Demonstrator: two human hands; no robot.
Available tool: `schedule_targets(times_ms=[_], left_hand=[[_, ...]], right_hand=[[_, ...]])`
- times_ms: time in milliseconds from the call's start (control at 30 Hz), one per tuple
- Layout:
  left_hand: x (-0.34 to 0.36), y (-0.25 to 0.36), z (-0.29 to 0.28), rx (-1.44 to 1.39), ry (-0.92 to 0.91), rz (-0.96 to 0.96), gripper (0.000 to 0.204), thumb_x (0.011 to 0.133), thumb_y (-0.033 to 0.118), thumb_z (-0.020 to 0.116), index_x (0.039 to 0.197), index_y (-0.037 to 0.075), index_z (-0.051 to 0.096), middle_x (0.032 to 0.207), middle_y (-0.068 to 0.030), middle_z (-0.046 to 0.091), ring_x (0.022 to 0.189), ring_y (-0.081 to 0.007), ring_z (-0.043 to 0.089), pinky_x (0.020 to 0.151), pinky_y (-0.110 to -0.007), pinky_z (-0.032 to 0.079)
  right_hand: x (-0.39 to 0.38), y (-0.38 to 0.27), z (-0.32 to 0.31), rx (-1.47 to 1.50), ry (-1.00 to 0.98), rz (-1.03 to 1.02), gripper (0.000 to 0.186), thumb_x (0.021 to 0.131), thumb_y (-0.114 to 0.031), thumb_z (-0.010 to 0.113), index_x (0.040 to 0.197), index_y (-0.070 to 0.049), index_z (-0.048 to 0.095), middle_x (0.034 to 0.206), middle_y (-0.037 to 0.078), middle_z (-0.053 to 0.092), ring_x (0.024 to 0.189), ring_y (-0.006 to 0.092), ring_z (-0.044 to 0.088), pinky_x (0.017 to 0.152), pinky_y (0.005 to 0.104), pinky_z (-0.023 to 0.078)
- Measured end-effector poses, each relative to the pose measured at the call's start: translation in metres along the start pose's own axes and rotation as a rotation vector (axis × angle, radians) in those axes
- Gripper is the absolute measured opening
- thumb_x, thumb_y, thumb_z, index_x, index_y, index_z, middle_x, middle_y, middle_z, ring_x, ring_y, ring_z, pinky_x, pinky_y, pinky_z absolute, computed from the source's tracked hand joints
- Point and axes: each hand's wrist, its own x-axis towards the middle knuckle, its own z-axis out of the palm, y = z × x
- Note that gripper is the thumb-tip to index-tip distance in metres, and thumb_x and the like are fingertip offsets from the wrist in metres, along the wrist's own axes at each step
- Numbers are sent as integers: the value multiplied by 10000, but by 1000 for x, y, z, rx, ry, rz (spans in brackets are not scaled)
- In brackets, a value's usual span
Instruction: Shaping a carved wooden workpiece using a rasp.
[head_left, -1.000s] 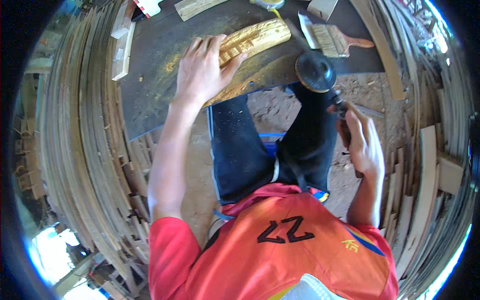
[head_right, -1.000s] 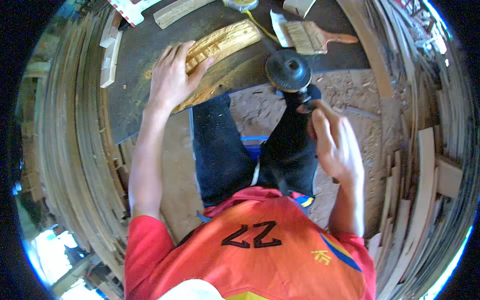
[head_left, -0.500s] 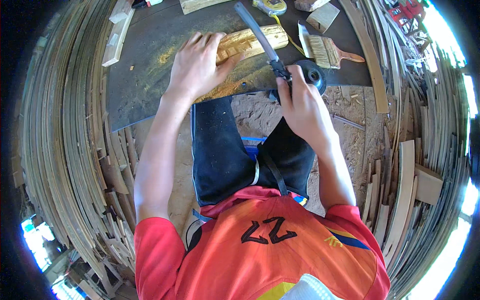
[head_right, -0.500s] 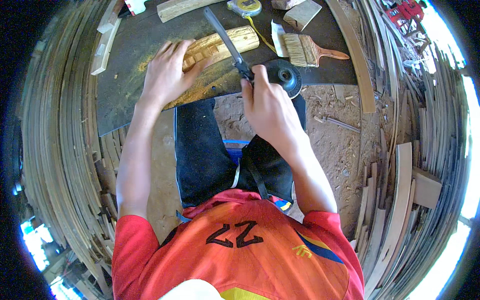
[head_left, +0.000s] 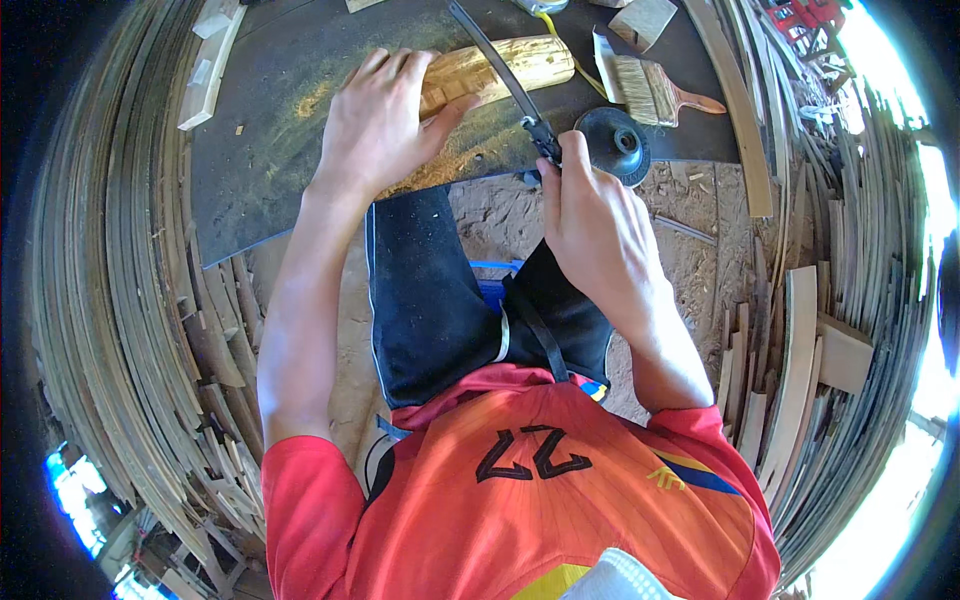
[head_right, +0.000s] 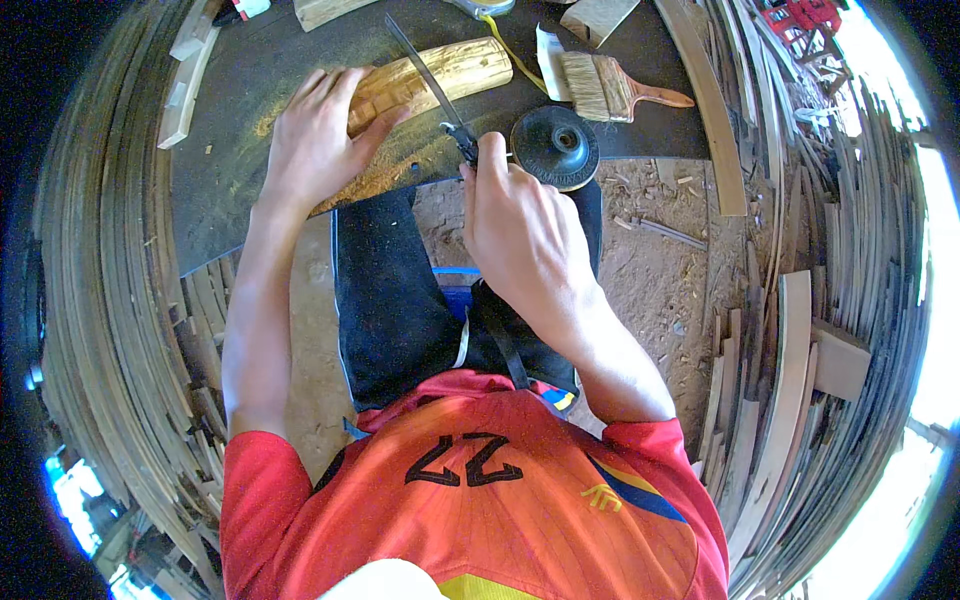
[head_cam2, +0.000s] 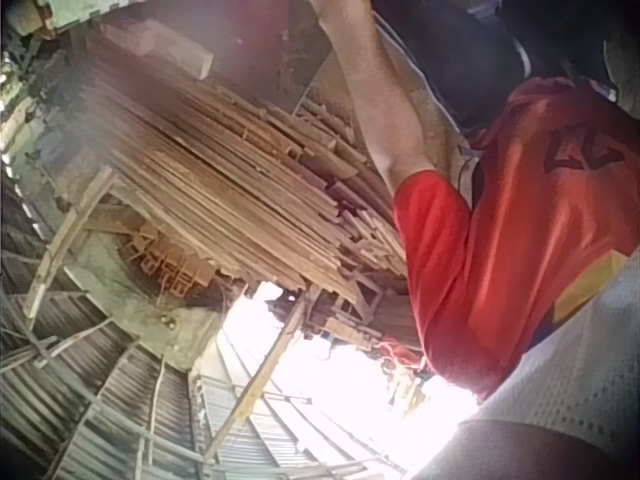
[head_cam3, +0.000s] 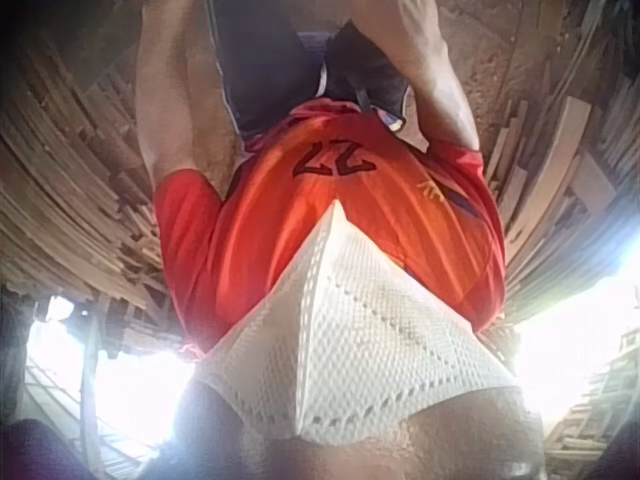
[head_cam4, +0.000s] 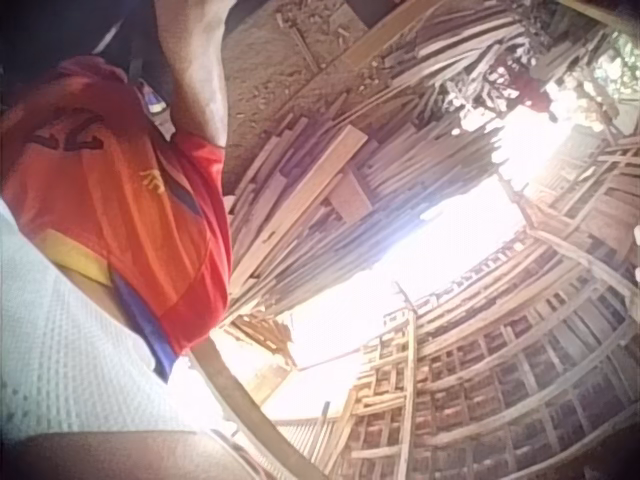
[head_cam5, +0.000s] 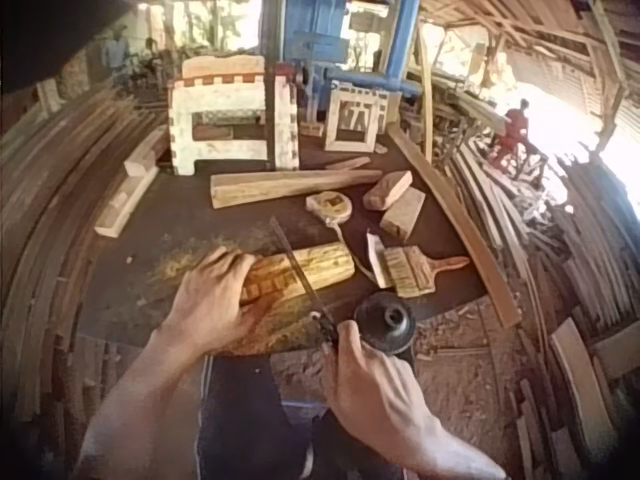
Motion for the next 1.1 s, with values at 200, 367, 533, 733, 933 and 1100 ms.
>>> schedule_targets(times_ms=[200,367,533,733,933,1100], left_hand=[[0,0,4,37,10,-11,631,958,550,702,1256,-3,651,1089,-202,715,1045,-367,698,914,-457,577],[0,-1,4,55,-24,-34,681,958,609,672,1257,-2,654,1088,-200,722,1065,-374,703,930,-467,580],[1,-4,4,35,-9,13,653,965,582,692,1280,10,663,1124,-196,727,1078,-380,708,932,-472,592],[1,-4,6,48,17,61,626,939,550,730,1271,23,670,1180,-184,727,1089,-361,712,936,-460,590],[1,9,2,181,-43,-81,671,915,591,733,1267,23,673,1173,-183,737,1093,-362,716,928,-454,592],[9,11,-8,162,-215,-155,654,982,538,678,1298,-31,614,1255,-206,677,1246,-377,618,1041,-491,540]], right_hand=[[-9,-4,-8,-14,-20,3,206,1082,-202,534,1063,-4,479,756,236,692,659,438,700,555,541,542],[-19,-3,-10,-79,-89,79,169,1062,-160,536,1064,1,484,737,231,696,645,439,700,561,540,555],[-11,-1,4,-81,-65,32,150,1033,-118,545,1060,14,478,709,243,687,624,435,702,552,517,569],[31,-4,33,-104,39,-54,110,994,-63,533,1027,37,502,701,244,688,644,419,725,561,468,600],[34,-6,26,-27,22,6,193,1055,-173,539,1052,19,512,696,293,673,672,495,703,584,555,587],[-5,-1,20,25,-36,108,189,1048,-188,574,1074,-15,500,683,310,655,663,520,685,595,610,567]])
